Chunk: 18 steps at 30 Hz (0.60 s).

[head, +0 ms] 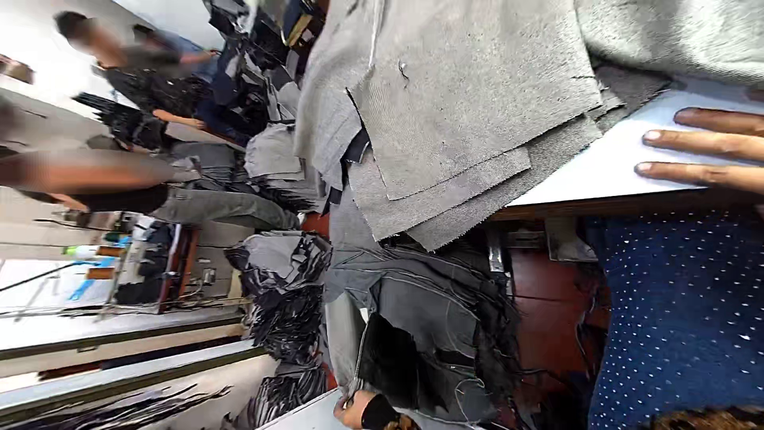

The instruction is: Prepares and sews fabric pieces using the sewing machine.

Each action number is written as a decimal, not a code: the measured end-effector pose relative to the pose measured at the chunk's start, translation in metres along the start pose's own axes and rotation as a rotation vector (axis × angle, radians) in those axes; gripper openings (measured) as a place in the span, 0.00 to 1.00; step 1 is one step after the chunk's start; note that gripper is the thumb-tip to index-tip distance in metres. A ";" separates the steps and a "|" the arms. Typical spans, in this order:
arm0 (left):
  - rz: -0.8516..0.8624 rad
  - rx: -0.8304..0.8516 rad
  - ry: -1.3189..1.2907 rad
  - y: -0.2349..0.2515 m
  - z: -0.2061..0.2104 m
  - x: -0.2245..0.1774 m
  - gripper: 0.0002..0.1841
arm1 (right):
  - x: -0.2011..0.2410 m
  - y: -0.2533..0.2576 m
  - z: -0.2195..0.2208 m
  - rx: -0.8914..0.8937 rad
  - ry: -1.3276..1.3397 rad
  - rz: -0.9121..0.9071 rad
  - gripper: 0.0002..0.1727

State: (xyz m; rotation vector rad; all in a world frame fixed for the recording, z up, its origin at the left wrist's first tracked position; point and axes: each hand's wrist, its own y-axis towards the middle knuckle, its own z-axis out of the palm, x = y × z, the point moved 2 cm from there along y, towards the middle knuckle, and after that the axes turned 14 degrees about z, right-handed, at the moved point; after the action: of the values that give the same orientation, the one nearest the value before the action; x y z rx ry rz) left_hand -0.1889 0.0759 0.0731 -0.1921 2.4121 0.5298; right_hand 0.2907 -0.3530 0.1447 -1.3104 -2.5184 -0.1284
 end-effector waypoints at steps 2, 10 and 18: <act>0.256 0.070 -0.051 -0.002 -0.047 -0.061 0.20 | -0.001 -0.004 -0.008 -0.039 0.026 -0.203 0.41; 1.371 1.042 -0.823 -0.128 -0.141 -0.295 0.07 | 0.124 -0.096 -0.051 -0.409 0.461 -0.719 0.54; 1.389 1.274 -0.995 -0.271 -0.141 -0.354 0.29 | 0.043 -0.152 -0.116 -0.111 0.655 -0.126 0.14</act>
State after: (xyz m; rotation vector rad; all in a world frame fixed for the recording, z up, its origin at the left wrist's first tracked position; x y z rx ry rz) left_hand 0.0783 -0.2282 0.3075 1.8304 1.1338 -0.4133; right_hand 0.1696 -0.4328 0.2764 -0.9379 -2.0398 -0.6230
